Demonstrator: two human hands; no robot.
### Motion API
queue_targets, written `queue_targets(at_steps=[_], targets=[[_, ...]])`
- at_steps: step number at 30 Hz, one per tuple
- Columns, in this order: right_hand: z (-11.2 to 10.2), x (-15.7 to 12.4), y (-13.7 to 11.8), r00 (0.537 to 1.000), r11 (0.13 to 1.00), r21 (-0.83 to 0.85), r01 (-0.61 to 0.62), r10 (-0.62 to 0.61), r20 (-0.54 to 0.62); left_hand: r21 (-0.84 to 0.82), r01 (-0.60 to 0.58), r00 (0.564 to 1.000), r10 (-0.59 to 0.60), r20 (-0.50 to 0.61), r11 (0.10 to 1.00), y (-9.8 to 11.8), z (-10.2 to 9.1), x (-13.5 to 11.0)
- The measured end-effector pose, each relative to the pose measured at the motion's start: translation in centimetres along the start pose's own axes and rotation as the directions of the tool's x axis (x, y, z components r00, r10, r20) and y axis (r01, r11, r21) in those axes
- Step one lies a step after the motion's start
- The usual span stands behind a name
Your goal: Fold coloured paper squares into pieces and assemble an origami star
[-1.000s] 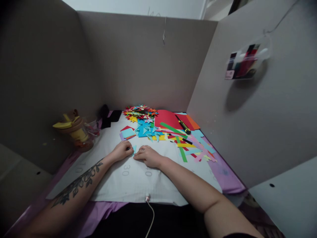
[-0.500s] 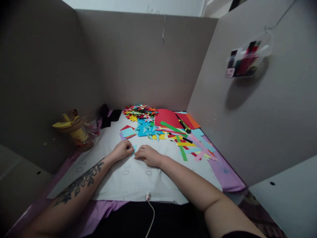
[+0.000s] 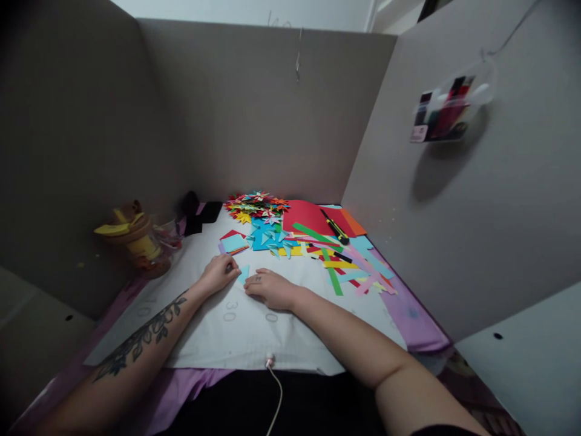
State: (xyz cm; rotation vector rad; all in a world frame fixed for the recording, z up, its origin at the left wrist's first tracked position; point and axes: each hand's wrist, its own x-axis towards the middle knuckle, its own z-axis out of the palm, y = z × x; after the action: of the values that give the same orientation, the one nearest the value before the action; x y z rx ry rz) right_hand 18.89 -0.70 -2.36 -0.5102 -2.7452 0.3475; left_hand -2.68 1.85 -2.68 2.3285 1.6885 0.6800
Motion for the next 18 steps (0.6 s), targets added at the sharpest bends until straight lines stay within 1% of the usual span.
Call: queue_targets(at_steps=[5,7,10,12,13,14,16,17,18], targets=[[-0.5,0.1,-0.5,0.999,0.999,-0.008,0.033,-0.033,0.009,0.008,0.090,0.995,-0.089,-0.039,0.996,-0.9,-0.3,0.2],[-0.5,0.2,-0.7,0.999,0.999,-0.013,0.047,-0.047,0.002,0.006,0.095,0.994,-0.095,-0.060,0.995,-1.1,-0.3,0.2],[-0.1,0.1,-0.9,0.999,0.999,-0.017,0.048,-0.049,-0.024,-0.043,0.055,0.986,-0.061,-0.156,0.998,-1.2,-0.5,-0.2],[0.3,0.1,-0.9,0.998,0.999,-0.032,0.041,-0.042,-0.037,-0.099,-0.054,0.981,0.034,-0.193,0.994,-1.0,-0.7,-0.5],[0.5,0.2,-0.9,0.999,0.998,-0.048,0.033,-0.035,-0.039,-0.120,-0.139,0.978,0.117,-0.173,0.983,-0.9,-0.8,-0.6],[0.6,0.4,-0.9,0.999,0.997,-0.068,0.023,-0.025,-0.035,-0.135,-0.233,0.968,0.217,-0.123,0.963,-0.7,-0.9,-0.8],[-0.1,1.3,-1.0,1.000,0.993,-0.121,0.003,-0.004,-0.012,-0.157,-0.381,0.923,0.385,-0.009,0.911,-0.3,-0.9,-1.0],[-0.9,1.9,-1.2,1.000,0.989,-0.148,-0.002,0.001,-0.006,-0.165,-0.419,0.903,0.429,0.027,0.893,-0.1,-0.9,-1.1],[-2.0,2.5,-1.6,1.000,0.985,-0.174,0.005,-0.005,0.001,-0.172,-0.433,0.895,0.445,0.037,0.885,0.1,-0.8,-1.1]])
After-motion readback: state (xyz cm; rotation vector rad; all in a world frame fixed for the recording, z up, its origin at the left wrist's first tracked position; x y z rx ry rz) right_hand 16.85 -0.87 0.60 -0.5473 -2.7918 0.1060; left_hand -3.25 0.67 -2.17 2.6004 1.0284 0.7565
